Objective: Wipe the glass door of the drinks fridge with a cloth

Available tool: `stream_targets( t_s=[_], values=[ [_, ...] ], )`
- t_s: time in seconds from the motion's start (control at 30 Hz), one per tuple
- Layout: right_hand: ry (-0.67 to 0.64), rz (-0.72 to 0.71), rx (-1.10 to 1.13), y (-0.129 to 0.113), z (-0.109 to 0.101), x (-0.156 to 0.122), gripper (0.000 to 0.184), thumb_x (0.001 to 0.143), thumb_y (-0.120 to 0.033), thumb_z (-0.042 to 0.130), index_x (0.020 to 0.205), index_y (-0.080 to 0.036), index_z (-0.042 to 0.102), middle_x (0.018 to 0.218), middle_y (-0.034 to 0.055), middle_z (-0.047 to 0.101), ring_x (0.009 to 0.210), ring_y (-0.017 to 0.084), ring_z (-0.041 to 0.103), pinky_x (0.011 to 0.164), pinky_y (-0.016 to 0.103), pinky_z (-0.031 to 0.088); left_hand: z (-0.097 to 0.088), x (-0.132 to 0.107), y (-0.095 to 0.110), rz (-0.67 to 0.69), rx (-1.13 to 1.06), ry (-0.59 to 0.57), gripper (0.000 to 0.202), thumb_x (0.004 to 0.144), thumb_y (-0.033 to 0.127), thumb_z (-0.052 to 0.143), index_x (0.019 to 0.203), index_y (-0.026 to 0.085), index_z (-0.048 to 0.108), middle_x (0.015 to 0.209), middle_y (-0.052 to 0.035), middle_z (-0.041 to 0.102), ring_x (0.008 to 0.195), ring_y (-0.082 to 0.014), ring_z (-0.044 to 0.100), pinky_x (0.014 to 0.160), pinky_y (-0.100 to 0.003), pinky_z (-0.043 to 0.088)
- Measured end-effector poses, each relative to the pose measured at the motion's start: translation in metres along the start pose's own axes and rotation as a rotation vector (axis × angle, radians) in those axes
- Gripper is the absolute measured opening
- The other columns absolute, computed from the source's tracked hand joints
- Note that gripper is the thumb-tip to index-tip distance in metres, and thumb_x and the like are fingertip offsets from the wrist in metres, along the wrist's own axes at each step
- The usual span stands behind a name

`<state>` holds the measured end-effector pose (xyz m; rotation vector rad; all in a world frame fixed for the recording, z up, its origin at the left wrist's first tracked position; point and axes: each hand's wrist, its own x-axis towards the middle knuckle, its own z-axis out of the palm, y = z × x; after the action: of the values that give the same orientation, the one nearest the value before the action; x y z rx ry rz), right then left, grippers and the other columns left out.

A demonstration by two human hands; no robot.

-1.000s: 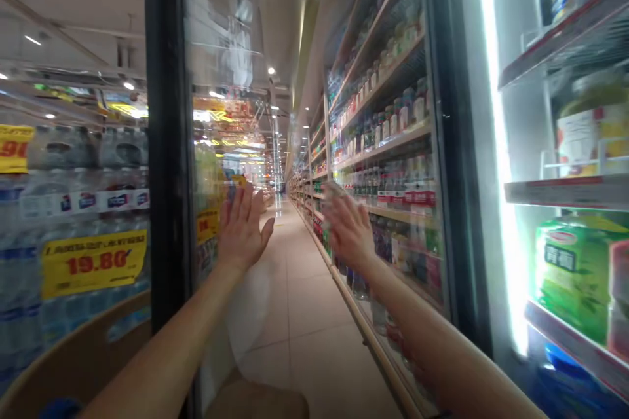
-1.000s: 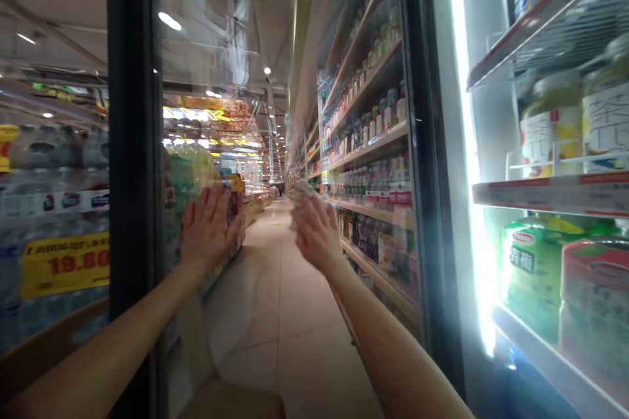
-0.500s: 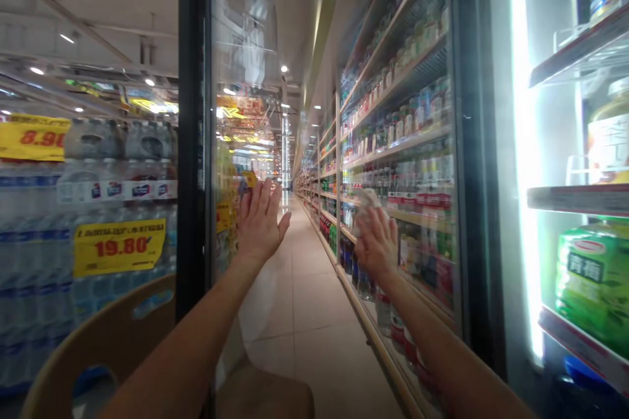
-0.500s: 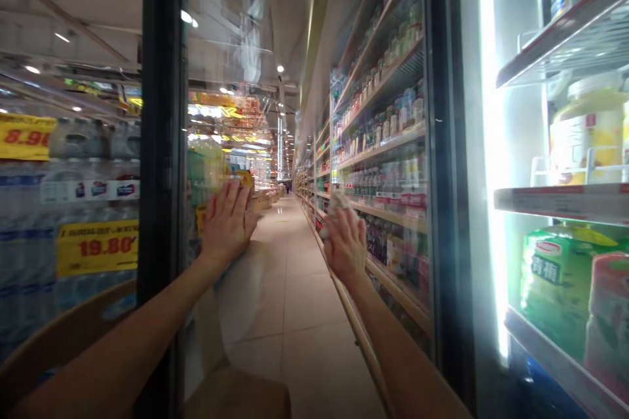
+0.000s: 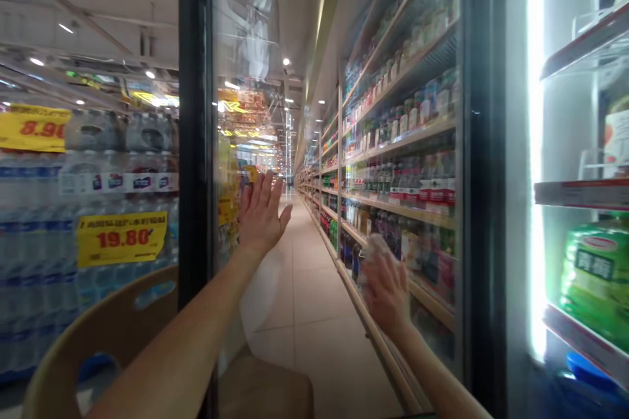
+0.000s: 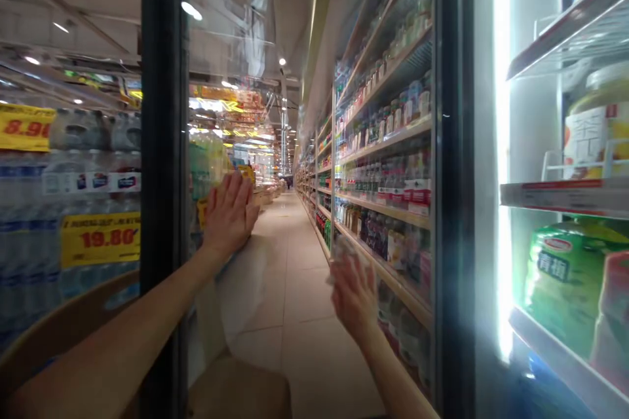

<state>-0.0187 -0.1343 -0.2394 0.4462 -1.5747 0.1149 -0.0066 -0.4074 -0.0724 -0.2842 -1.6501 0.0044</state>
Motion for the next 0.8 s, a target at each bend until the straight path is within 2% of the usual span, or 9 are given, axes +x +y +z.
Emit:
stream_targets(
  t_s=[0.07,0.13,0.2,0.3,0.37,0.53,0.6,0.67,0.8],
  values=[
    [0.082,0.256,-0.108,0.041,-0.007,-0.008,0.059,0.084,-0.023,0.045,0.142,-0.028,0.031,0.149,0.0108,0.032,0.137,0.032,0.027,0.104,0.059,0.03,0.001,0.0,0.0,0.008,0.01,0.005,0.058,0.088,0.039,0.039,0.141,0.015,0.033,0.148,-0.0127,0.029,0.14,-0.0254,0.021,0.113,-0.045,0.014],
    [0.137,0.373,-0.133,0.048,-0.008,-0.007,0.063,0.086,-0.024,0.043,0.145,-0.028,0.024,0.151,0.0121,0.025,0.138,0.035,0.025,0.101,0.063,0.032,0.001,0.0,0.0,0.012,0.017,0.018,0.058,0.088,0.038,0.039,0.141,0.015,0.032,0.148,-0.0127,0.029,0.14,-0.0251,0.021,0.113,-0.045,0.014],
    [0.093,0.259,-0.053,0.023,-0.004,-0.001,0.062,0.084,-0.02,0.044,0.144,-0.028,0.027,0.149,0.0102,0.03,0.139,0.033,0.024,0.104,0.06,0.031,0.002,0.0,0.0,0.016,0.02,0.034,0.058,0.088,0.039,0.039,0.141,0.015,0.031,0.148,-0.0125,0.03,0.14,-0.0249,0.021,0.113,-0.046,0.014],
    [-0.094,-0.101,0.12,-0.02,0.002,-0.001,0.057,0.081,-0.016,0.047,0.136,-0.03,0.041,0.141,0.0038,0.045,0.137,0.025,0.029,0.111,0.05,0.026,0.004,0.0,-0.002,0.026,0.017,0.046,0.058,0.088,0.039,0.039,0.141,0.016,0.032,0.148,-0.0124,0.03,0.139,-0.0248,0.022,0.113,-0.045,0.014],
    [-0.129,-0.173,0.128,-0.015,0.001,-0.01,0.055,0.08,-0.016,0.048,0.133,-0.031,0.045,0.137,0.0025,0.049,0.136,0.023,0.032,0.112,0.048,0.025,0.004,0.0,-0.003,0.026,0.014,0.05,0.057,0.088,0.039,0.039,0.141,0.016,0.033,0.148,-0.0122,0.03,0.139,-0.0246,0.022,0.113,-0.045,0.014],
    [0.111,0.319,-0.121,0.079,-0.014,-0.037,0.063,0.086,-0.02,0.042,0.145,-0.028,0.023,0.15,0.0112,0.027,0.137,0.034,0.027,0.1,0.063,0.034,0.002,0.0,0.0,0.009,-0.017,0.042,0.058,0.088,0.039,0.04,0.141,0.017,0.032,0.148,-0.0119,0.03,0.14,-0.0246,0.021,0.114,-0.045,0.012],
    [0.176,0.434,-0.141,0.087,-0.014,-0.036,0.064,0.087,-0.022,0.04,0.147,-0.027,0.017,0.153,0.0121,0.02,0.138,0.036,0.023,0.097,0.065,0.036,0.0,0.0,0.001,0.003,-0.023,0.036,0.057,0.088,0.039,0.039,0.141,0.018,0.032,0.148,-0.0115,0.03,0.139,-0.0247,0.022,0.113,-0.045,0.013],
    [0.129,0.331,-0.089,0.068,-0.009,-0.027,0.065,0.087,-0.021,0.04,0.147,-0.028,0.016,0.153,0.01,0.02,0.139,0.034,0.02,0.1,0.062,0.034,0.0,0.0,0.002,0.004,-0.018,0.041,0.057,0.088,0.039,0.039,0.142,0.019,0.031,0.148,-0.011,0.031,0.139,-0.0248,0.022,0.113,-0.046,0.014],
    [-0.063,-0.066,0.042,0.031,0.002,0.016,0.065,0.084,-0.017,0.043,0.144,-0.033,0.023,0.145,0.0046,0.04,0.138,0.026,0.027,0.108,0.05,0.031,0.001,0.0,0.0,0.022,0.017,0.073,0.058,0.089,0.038,0.04,0.143,0.021,0.028,0.148,-0.0102,0.031,0.139,-0.0242,0.023,0.113,-0.045,0.015]
  ],
)
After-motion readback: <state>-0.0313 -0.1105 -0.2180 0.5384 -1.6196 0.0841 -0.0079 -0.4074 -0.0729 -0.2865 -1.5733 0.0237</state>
